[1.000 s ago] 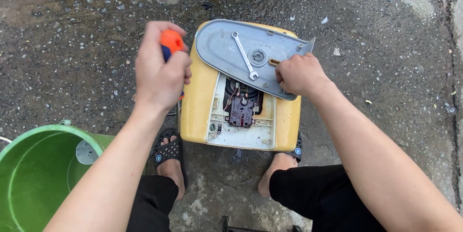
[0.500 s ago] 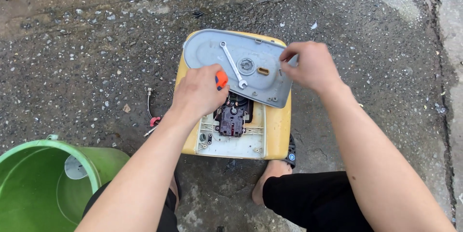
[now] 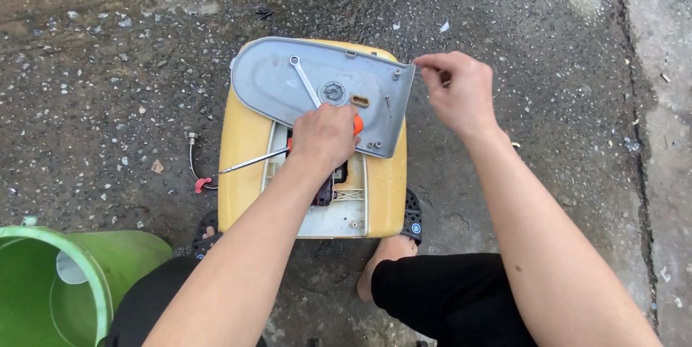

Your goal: Reassembling a small appliance by fastening internal components with a screwdriver and fitting the outer casing.

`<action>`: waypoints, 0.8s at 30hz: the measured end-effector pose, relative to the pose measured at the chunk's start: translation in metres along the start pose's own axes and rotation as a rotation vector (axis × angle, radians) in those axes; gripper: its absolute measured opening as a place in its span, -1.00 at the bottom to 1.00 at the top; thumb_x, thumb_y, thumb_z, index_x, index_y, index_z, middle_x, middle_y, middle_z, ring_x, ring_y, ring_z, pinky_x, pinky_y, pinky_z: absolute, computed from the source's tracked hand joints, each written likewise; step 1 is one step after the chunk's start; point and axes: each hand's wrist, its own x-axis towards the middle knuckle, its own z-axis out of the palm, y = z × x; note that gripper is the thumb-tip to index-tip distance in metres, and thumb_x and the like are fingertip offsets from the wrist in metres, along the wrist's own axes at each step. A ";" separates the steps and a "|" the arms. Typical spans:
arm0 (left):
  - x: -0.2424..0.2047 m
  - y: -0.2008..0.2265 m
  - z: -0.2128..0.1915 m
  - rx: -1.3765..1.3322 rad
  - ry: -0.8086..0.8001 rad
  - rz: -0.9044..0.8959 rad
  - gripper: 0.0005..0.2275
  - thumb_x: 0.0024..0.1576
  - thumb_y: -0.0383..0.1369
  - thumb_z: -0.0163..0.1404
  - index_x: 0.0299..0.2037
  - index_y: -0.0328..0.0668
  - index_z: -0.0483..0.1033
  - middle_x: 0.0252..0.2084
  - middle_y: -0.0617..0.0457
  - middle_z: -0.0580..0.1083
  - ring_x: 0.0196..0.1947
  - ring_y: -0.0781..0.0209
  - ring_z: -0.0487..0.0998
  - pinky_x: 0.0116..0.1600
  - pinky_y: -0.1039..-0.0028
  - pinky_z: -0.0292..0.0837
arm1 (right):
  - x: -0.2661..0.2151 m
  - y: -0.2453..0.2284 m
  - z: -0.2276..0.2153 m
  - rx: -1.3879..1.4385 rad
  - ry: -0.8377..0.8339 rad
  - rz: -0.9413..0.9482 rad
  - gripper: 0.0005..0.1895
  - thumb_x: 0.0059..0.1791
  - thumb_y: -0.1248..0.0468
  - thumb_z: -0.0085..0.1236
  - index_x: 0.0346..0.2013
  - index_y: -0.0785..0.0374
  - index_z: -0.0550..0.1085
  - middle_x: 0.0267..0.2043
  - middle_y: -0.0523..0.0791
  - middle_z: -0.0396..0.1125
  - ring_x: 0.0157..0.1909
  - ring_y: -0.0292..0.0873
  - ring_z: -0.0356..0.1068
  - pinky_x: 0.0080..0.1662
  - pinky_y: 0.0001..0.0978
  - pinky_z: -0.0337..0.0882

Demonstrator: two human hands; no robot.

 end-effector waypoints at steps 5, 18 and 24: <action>0.005 -0.002 -0.001 -0.047 0.038 -0.048 -0.83 0.06 -0.34 0.13 -0.17 -0.14 0.57 -0.35 -0.10 0.55 -0.20 -0.33 0.65 -0.08 -0.04 0.56 | -0.002 -0.021 -0.004 -0.036 -0.116 -0.088 -0.76 -0.04 0.47 0.27 -0.11 0.19 0.66 -0.29 -0.04 0.51 -0.38 -0.17 0.46 -0.39 -0.37 0.51; -0.023 -0.038 -0.056 -0.230 0.206 -0.081 -0.86 -0.11 -0.50 0.06 -0.33 -0.24 0.52 -0.48 -0.04 0.45 -0.33 -0.05 0.60 -0.22 0.24 0.54 | -0.010 -0.066 0.045 -0.834 -0.838 -0.194 -0.79 -0.14 -0.04 0.32 -0.24 -0.21 0.68 -0.28 -0.27 0.57 -0.01 -0.15 0.52 0.14 -0.24 0.40; -0.018 -0.039 -0.051 -0.261 0.246 -0.040 -0.82 -0.07 -0.52 0.08 -0.25 -0.27 0.53 -0.43 -0.08 0.46 -0.32 -0.03 0.61 -0.23 0.25 0.55 | -0.009 -0.066 0.054 -0.901 -0.886 -0.179 -0.72 -0.09 -0.08 0.25 -0.24 -0.06 0.65 -0.24 -0.17 0.54 -0.04 -0.11 0.55 0.06 -0.23 0.40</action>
